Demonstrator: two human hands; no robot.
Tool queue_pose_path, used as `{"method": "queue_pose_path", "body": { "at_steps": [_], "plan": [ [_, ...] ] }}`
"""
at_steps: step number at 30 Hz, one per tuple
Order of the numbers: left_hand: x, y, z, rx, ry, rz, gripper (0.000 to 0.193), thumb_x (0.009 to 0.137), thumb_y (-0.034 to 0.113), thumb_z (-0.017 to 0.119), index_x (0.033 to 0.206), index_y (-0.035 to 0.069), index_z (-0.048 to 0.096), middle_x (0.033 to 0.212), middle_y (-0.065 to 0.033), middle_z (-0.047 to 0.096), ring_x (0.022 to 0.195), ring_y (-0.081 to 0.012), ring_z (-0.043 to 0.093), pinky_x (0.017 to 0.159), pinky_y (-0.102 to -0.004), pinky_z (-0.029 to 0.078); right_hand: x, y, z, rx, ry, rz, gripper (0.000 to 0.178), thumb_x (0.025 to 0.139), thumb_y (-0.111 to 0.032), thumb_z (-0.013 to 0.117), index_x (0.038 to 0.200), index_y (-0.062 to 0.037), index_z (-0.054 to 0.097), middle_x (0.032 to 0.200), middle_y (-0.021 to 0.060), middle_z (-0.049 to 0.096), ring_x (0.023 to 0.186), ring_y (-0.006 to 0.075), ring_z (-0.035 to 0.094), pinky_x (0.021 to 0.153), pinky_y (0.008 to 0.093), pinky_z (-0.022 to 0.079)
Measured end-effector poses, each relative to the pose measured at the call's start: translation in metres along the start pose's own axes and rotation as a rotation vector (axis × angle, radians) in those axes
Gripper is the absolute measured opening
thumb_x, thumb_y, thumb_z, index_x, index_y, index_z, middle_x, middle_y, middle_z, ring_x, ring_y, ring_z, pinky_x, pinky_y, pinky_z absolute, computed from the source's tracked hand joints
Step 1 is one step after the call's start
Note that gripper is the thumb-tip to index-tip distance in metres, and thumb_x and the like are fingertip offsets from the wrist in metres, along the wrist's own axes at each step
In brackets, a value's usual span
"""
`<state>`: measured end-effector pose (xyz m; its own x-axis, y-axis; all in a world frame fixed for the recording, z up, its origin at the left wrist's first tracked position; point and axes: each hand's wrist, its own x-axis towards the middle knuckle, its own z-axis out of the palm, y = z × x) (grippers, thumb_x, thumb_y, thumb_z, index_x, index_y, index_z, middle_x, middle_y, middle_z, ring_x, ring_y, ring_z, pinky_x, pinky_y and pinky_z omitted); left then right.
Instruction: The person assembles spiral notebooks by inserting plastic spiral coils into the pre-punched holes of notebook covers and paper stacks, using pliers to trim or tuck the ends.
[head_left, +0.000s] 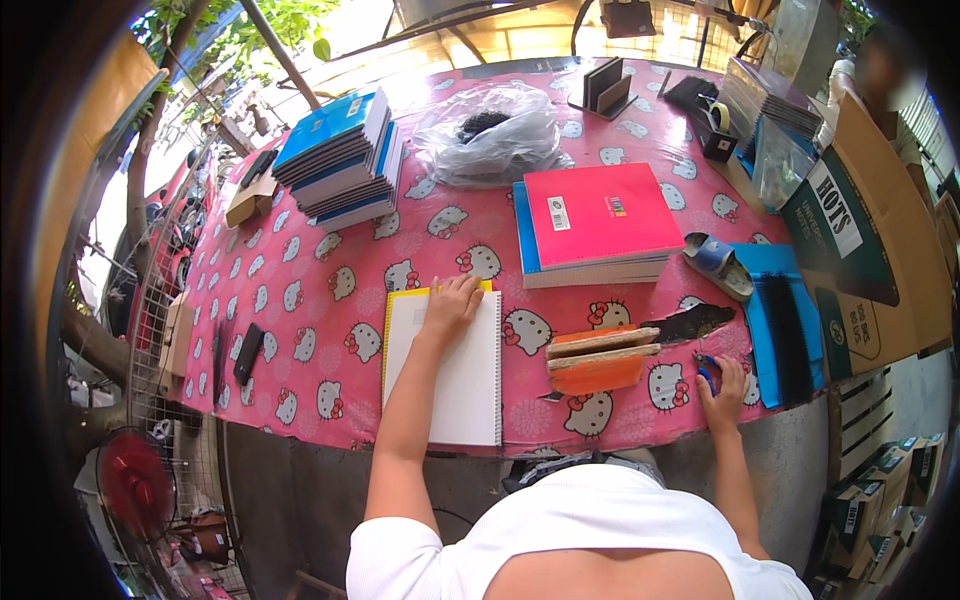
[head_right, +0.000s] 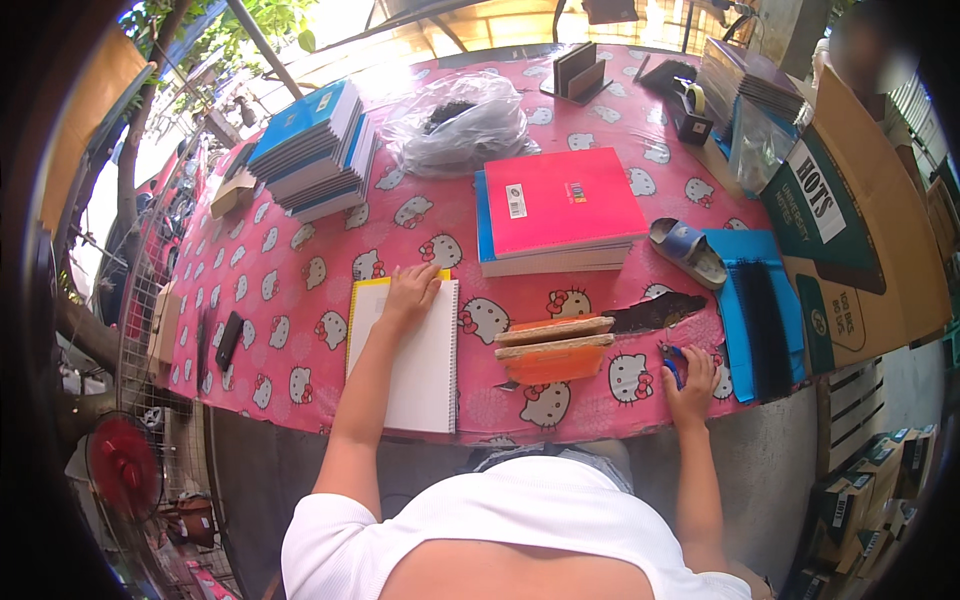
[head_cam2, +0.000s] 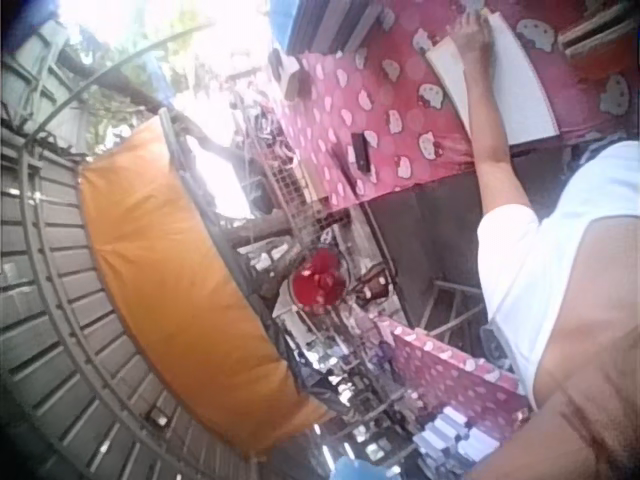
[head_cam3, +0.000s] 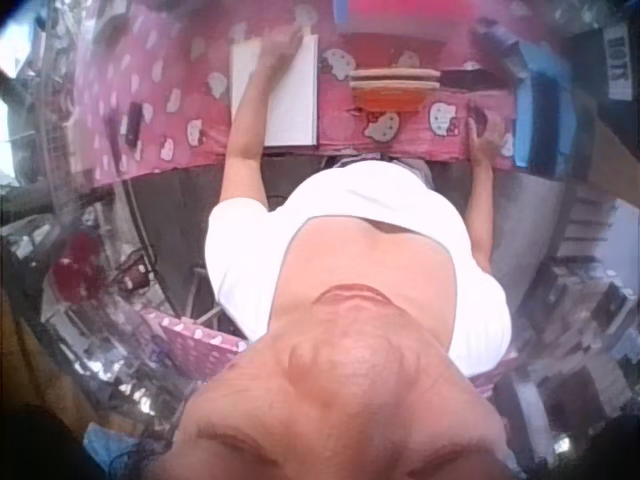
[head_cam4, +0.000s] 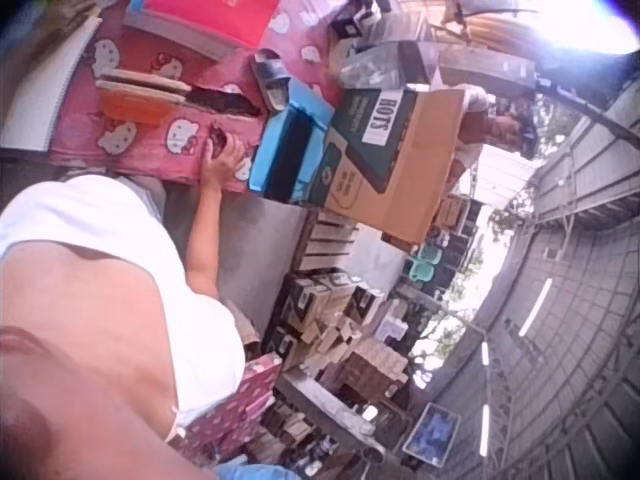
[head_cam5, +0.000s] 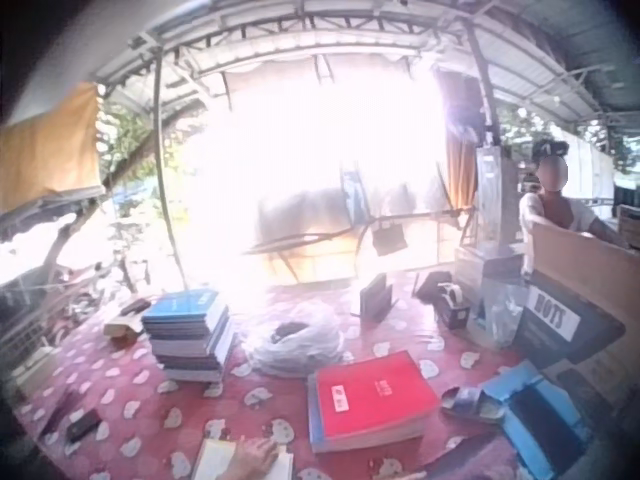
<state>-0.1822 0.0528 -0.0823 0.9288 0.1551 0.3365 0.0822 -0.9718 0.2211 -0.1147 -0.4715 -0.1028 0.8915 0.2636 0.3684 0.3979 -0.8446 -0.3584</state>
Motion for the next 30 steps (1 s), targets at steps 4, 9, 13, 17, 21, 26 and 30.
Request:
{"method": "queue_pose_path", "body": {
  "at_steps": [4,9,13,17,21,26,30],
  "plan": [
    [0.013,0.007,-0.015,-0.104,-0.132,-0.058,0.031,0.095,0.031,0.049,0.112,0.009,0.062,0.11,-0.0092,0.063,0.107,-0.0262,0.056,0.099,-0.047,0.034,0.001,0.005,-0.002,0.02,-0.031,0.006,0.051,0.079,-0.032,0.07,0.122,-0.0091,0.053,0.128,0.0109,0.053,0.126,0.0302,0.042,0.108,0.0503,0.021],
    [0.022,0.002,-0.016,-0.18,-0.178,-0.137,0.024,0.092,0.027,0.056,0.1,0.007,0.066,0.103,-0.0102,0.065,0.096,-0.0256,0.06,0.095,-0.0406,0.038,0.003,-0.004,-0.006,0.017,-0.052,0.025,0.05,0.079,-0.031,0.069,0.121,-0.0082,0.053,0.127,0.0119,0.053,0.125,0.0304,0.043,0.107,0.0501,0.022],
    [0.02,-0.003,-0.011,-0.487,0.001,-0.281,0.021,0.087,0.027,0.063,0.092,0.007,0.069,0.092,-0.0091,0.064,0.088,-0.026,0.06,0.09,-0.0398,0.042,0.007,-0.008,-0.01,0.009,-0.069,0.017,0.049,0.079,-0.03,0.07,0.119,-0.0073,0.053,0.126,0.0127,0.053,0.124,0.0307,0.044,0.107,0.0485,0.023],
    [0.021,0.009,-0.016,-0.027,0.216,0.028,0.023,0.083,0.03,0.068,0.087,0.008,0.071,0.085,-0.008,0.063,0.084,-0.0257,0.059,0.085,-0.0399,0.043,0.008,-0.006,-0.013,-0.009,-0.09,0.027,0.049,0.078,-0.029,0.07,0.119,-0.007,0.053,0.125,0.0132,0.053,0.122,0.0311,0.045,0.106,0.0469,0.025],
    [0.02,0.0,-0.014,-0.256,0.096,-0.131,0.025,0.083,0.032,0.067,0.087,0.008,0.072,0.083,-0.0066,0.063,0.081,-0.0237,0.059,0.087,-0.0397,0.04,0.008,-0.008,-0.011,0.013,-0.064,0.003,0.049,0.078,-0.029,0.07,0.119,-0.0073,0.053,0.124,0.013,0.053,0.121,0.0312,0.045,0.105,0.0459,0.026],
    [0.027,-0.005,-0.016,-0.269,0.038,-0.118,0.02,0.082,0.029,0.068,0.08,0.009,0.073,0.076,-0.004,0.063,0.079,-0.0213,0.059,0.085,-0.0381,0.038,0.007,-0.006,-0.009,0.002,-0.053,0.013,0.05,0.078,-0.03,0.07,0.119,-0.0076,0.053,0.125,0.0125,0.053,0.121,0.0312,0.045,0.105,0.0462,0.026],
    [0.03,-0.003,-0.017,-0.301,0.078,-0.085,0.016,0.078,0.021,0.07,0.079,0.005,0.073,0.072,-0.0083,0.061,0.074,-0.0232,0.058,0.08,-0.0364,0.042,0.006,-0.006,-0.007,0.002,-0.035,0.014,0.05,0.078,-0.03,0.07,0.119,-0.0082,0.053,0.125,0.0123,0.053,0.122,0.0306,0.045,0.105,0.047,0.025]
  ]
}}
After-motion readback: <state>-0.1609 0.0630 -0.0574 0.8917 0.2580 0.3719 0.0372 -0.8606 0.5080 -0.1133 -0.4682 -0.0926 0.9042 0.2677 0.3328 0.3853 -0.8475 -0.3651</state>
